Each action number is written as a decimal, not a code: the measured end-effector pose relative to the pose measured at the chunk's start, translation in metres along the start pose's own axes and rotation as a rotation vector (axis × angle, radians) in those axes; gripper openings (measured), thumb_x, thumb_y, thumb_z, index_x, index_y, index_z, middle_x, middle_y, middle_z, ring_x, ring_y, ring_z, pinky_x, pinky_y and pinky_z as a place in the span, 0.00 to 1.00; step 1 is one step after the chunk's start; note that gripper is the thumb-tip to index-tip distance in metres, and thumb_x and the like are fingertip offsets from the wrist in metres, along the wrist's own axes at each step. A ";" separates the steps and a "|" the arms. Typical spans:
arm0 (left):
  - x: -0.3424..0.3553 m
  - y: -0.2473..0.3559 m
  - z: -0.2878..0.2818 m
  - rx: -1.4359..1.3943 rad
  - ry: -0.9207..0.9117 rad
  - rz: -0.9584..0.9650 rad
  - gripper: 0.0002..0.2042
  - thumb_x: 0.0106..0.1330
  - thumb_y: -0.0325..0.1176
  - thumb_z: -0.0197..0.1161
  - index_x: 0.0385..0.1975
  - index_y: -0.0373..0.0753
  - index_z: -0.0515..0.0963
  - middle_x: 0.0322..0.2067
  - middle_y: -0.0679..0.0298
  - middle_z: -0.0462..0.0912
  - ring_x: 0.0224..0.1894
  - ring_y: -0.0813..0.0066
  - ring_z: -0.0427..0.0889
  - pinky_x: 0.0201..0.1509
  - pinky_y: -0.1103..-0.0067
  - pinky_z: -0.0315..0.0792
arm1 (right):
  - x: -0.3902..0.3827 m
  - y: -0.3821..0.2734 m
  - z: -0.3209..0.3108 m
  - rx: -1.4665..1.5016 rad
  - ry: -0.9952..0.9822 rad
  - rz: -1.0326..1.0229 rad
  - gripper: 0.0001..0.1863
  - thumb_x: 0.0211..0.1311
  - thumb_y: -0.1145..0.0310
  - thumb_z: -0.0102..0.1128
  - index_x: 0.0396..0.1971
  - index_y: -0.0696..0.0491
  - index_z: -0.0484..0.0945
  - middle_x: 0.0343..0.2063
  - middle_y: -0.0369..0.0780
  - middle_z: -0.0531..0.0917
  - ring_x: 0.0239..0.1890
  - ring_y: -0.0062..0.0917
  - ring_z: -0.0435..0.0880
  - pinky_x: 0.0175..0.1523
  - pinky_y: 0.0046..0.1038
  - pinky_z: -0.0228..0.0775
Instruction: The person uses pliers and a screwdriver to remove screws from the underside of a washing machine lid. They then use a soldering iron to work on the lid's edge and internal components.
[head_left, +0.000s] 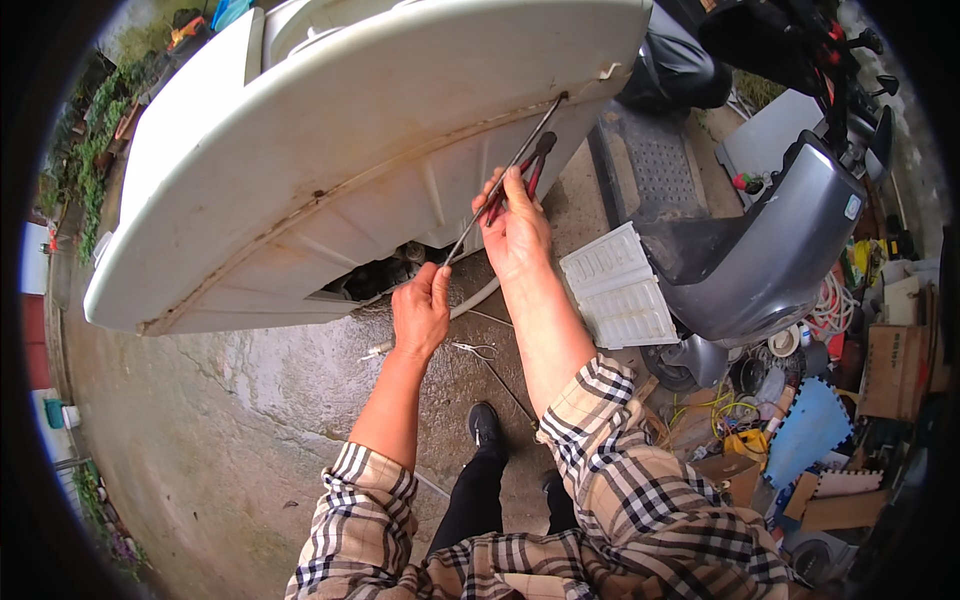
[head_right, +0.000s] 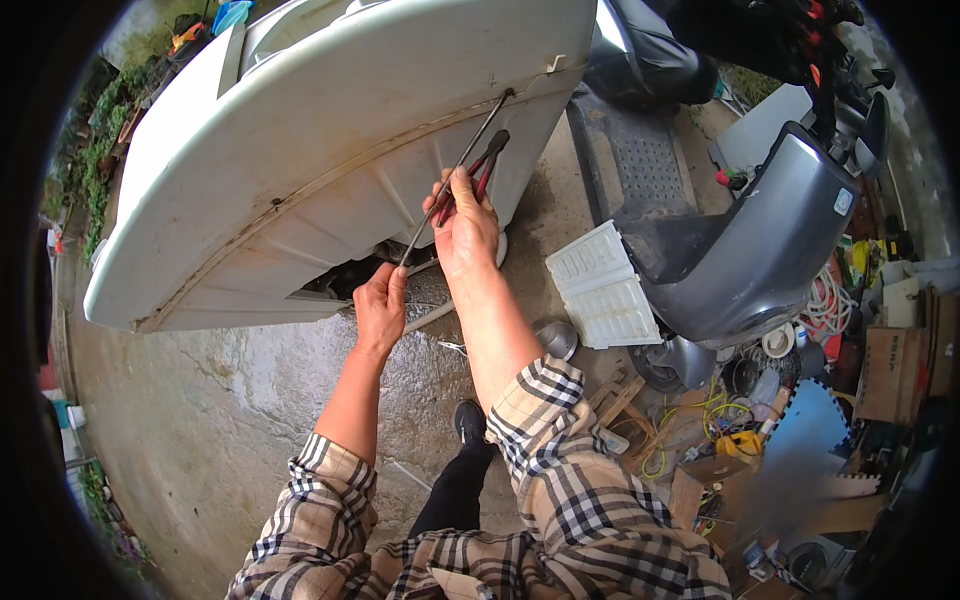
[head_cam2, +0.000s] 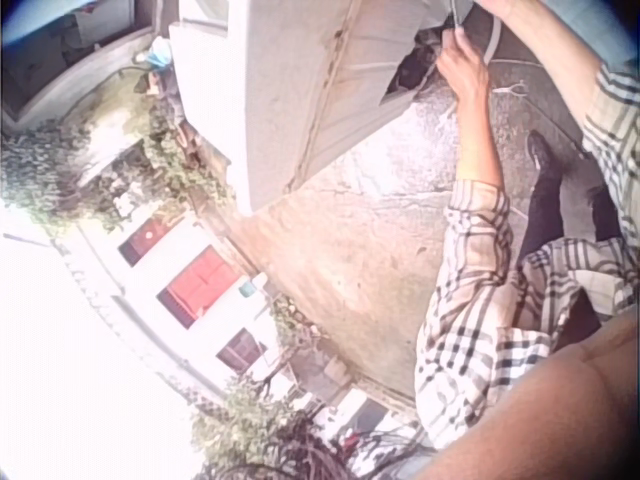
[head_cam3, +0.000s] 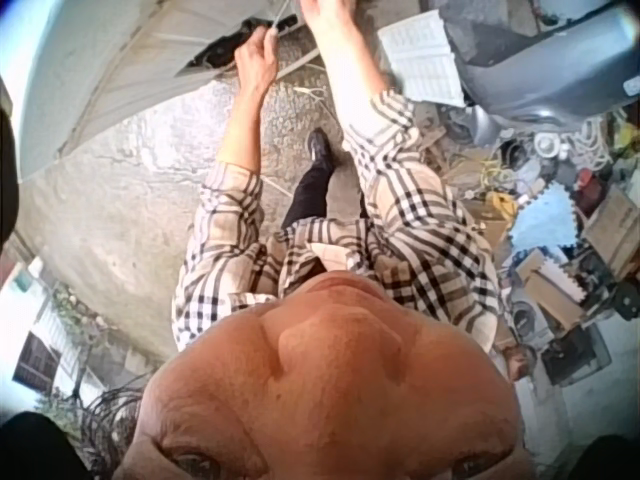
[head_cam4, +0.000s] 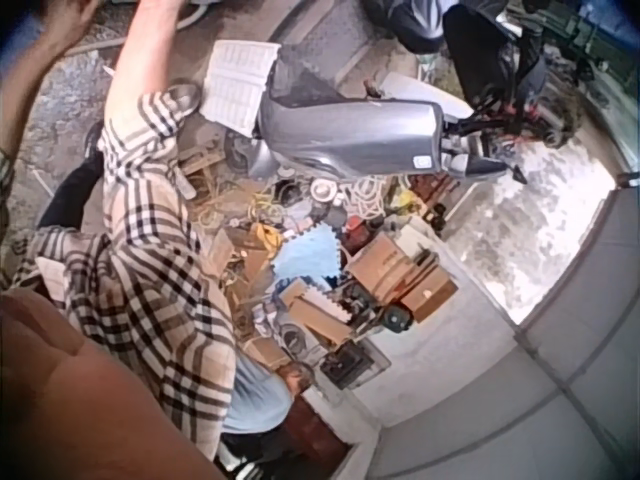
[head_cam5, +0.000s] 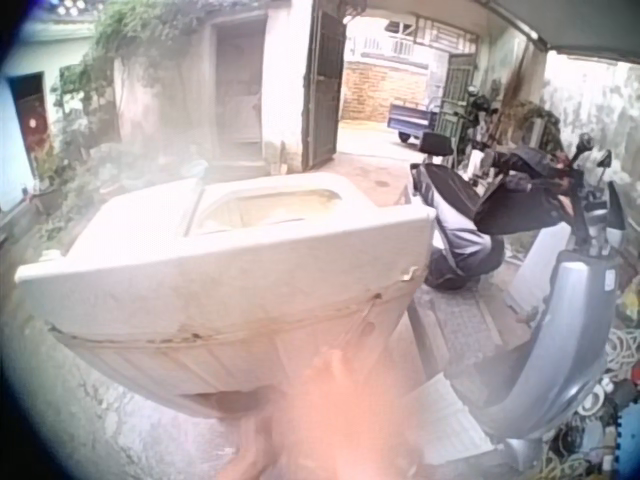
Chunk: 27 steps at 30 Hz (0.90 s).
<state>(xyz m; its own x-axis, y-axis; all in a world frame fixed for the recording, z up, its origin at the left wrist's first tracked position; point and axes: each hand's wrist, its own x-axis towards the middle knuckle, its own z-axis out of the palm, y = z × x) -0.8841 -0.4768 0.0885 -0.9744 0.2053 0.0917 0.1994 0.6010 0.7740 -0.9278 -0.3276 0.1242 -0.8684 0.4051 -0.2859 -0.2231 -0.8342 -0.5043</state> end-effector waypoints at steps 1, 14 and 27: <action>0.000 -0.003 0.000 -0.083 -0.041 -0.041 0.17 0.67 0.41 0.53 0.20 0.34 0.66 0.15 0.52 0.72 0.20 0.49 0.73 0.23 0.65 0.65 | -0.007 0.000 0.005 -0.065 0.071 -0.050 0.11 0.63 0.63 0.56 0.36 0.56 0.75 0.30 0.35 0.78 0.30 0.19 0.77 0.34 0.24 0.73; 0.015 0.003 -0.034 0.332 0.242 0.232 0.11 0.62 0.35 0.57 0.20 0.39 0.67 0.17 0.58 0.73 0.23 0.58 0.75 0.25 0.67 0.68 | -0.022 -0.125 0.003 -0.945 -0.178 0.028 0.15 0.68 0.62 0.46 0.31 0.60 0.75 0.35 0.44 0.79 0.39 0.31 0.81 0.38 0.28 0.75; 0.021 0.000 -0.038 0.271 0.239 0.232 0.12 0.63 0.35 0.57 0.20 0.37 0.67 0.17 0.55 0.72 0.22 0.52 0.73 0.25 0.66 0.66 | -0.016 -0.157 0.019 -0.817 -0.315 0.205 0.17 0.68 0.62 0.44 0.31 0.62 0.75 0.38 0.47 0.77 0.47 0.42 0.78 0.44 0.41 0.76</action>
<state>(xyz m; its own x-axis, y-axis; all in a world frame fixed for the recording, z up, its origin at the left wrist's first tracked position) -0.9089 -0.5016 0.1141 -0.8907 0.1938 0.4111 0.4055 0.7475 0.5261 -0.8877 -0.2097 0.2238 -0.9646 0.0562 -0.2578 0.2294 -0.3040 -0.9246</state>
